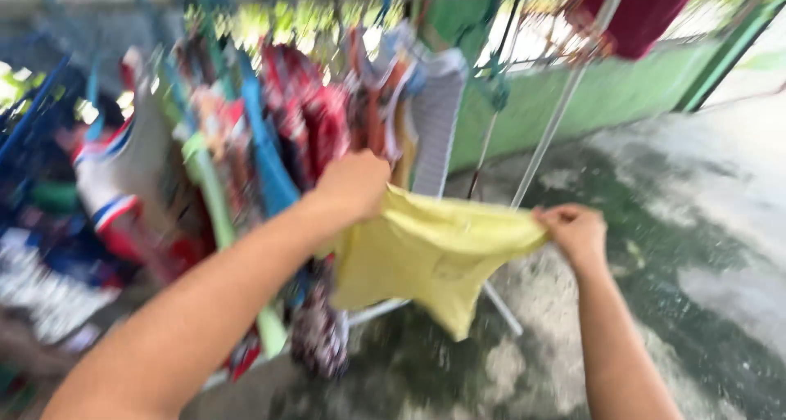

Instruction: Hanging wet clothes on a laundry rack using hangers.

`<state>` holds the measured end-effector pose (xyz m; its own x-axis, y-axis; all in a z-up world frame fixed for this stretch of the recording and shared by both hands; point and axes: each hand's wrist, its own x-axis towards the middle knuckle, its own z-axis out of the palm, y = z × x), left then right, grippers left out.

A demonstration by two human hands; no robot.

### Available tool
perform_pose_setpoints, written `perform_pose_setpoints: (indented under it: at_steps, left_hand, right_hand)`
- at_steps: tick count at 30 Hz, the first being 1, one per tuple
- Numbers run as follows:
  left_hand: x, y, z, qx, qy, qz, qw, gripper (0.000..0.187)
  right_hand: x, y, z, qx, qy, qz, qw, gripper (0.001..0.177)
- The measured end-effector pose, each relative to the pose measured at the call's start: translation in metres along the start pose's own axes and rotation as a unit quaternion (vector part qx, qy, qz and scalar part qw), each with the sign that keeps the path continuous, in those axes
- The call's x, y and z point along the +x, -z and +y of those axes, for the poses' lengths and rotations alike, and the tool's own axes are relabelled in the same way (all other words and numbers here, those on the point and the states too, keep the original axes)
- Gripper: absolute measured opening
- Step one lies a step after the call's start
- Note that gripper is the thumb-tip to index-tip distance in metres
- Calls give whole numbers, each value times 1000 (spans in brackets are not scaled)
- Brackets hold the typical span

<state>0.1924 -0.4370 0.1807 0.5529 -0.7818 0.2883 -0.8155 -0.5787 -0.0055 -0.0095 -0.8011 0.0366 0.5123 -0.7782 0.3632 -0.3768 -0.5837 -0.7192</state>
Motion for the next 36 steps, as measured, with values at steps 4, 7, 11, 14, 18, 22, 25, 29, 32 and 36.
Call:
perform_pose_setpoints:
  at_steps: [4, 7, 11, 14, 18, 22, 25, 29, 32, 36]
  left_hand:
    - [39, 28, 56, 11, -40, -57, 997, 25]
    - [74, 30, 82, -6, -82, -46, 996, 29]
    - [115, 37, 108, 2, -102, -63, 993, 25]
    - [144, 45, 123, 6, -103, -51, 993, 23]
    - [178, 42, 136, -13, -118, -38, 992, 18]
    - [205, 33, 148, -3, -149, -19, 989, 16]
    - [220, 35, 158, -12, -147, -51, 988, 17]
    - [240, 26, 171, -29, -160, -71, 984, 19]
    - [253, 19, 174, -34, -154, -77, 984, 21]
    - [266, 18, 174, -36, -132, -88, 987, 25]
  right_hand:
    - [26, 14, -53, -88, 38, 7, 995, 31]
    - [86, 14, -82, -43, 165, 117, 978, 29]
    - [185, 9, -108, -47, 224, 142, 963, 25]
    - [259, 3, -107, -65, 209, 144, 965, 22]
    - [344, -13, -83, -157, 188, 172, 954, 17]
    - [383, -29, -80, -213, 204, 198, 935, 27]
    - [401, -39, -83, -301, 185, 208, 912, 46]
    - [434, -51, -58, -319, 143, 156, 924, 30]
    - [446, -52, -51, -311, 112, 114, 937, 15]
    - [421, -32, -76, -228, 140, 165, 949, 20]
